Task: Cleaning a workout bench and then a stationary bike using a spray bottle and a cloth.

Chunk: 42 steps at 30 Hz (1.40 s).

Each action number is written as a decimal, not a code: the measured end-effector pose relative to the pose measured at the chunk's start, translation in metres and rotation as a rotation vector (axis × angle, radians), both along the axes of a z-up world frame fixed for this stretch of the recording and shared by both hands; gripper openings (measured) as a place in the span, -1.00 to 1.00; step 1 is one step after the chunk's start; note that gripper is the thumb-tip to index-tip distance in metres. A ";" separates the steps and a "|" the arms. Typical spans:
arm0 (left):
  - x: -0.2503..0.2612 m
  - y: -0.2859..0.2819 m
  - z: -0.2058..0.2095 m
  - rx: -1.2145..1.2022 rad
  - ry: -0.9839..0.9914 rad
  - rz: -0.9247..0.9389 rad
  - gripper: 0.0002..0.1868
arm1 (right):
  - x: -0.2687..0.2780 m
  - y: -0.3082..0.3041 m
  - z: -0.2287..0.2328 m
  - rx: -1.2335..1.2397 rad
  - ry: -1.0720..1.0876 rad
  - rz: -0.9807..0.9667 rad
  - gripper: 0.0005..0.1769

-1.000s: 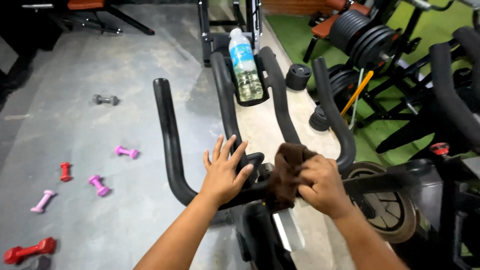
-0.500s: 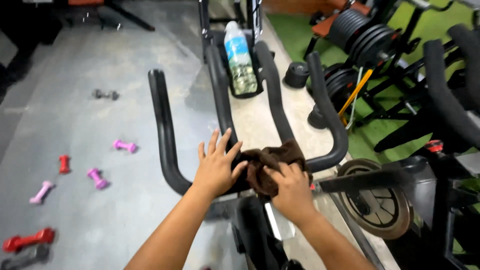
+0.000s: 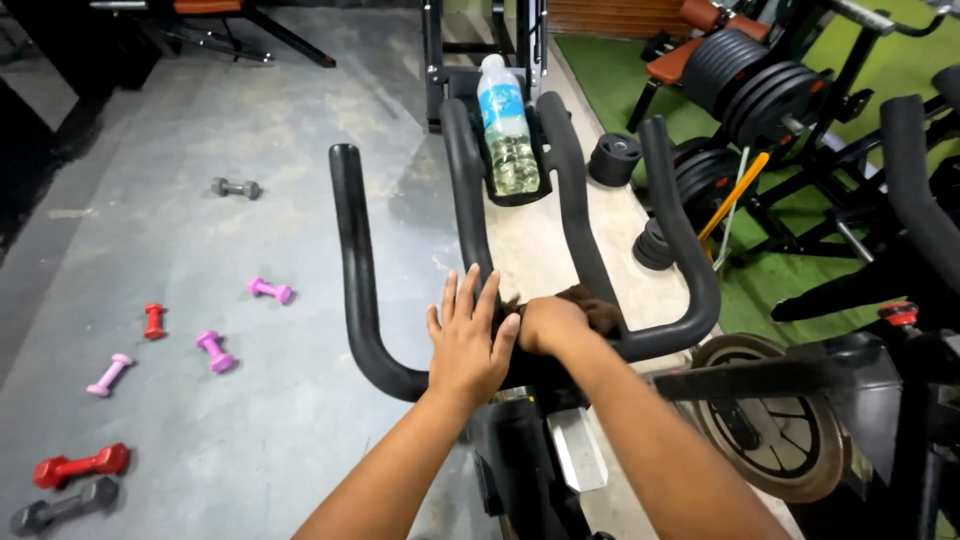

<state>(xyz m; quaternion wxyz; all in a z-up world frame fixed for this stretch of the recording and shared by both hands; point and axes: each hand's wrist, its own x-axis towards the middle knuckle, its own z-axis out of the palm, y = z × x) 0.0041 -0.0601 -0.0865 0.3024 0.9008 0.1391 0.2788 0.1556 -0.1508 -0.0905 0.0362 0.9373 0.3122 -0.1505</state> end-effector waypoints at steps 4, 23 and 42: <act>0.000 0.004 -0.008 0.001 -0.059 -0.005 -0.35 | -0.023 -0.009 0.017 0.048 0.009 -0.007 -0.68; 0.004 0.006 -0.005 -0.021 0.044 -0.035 -0.33 | -0.084 -0.085 0.040 0.601 -0.219 0.410 -0.60; -0.001 -0.005 -0.005 0.135 0.243 -0.044 -0.51 | -0.127 -0.114 0.012 0.732 -0.641 0.357 -0.30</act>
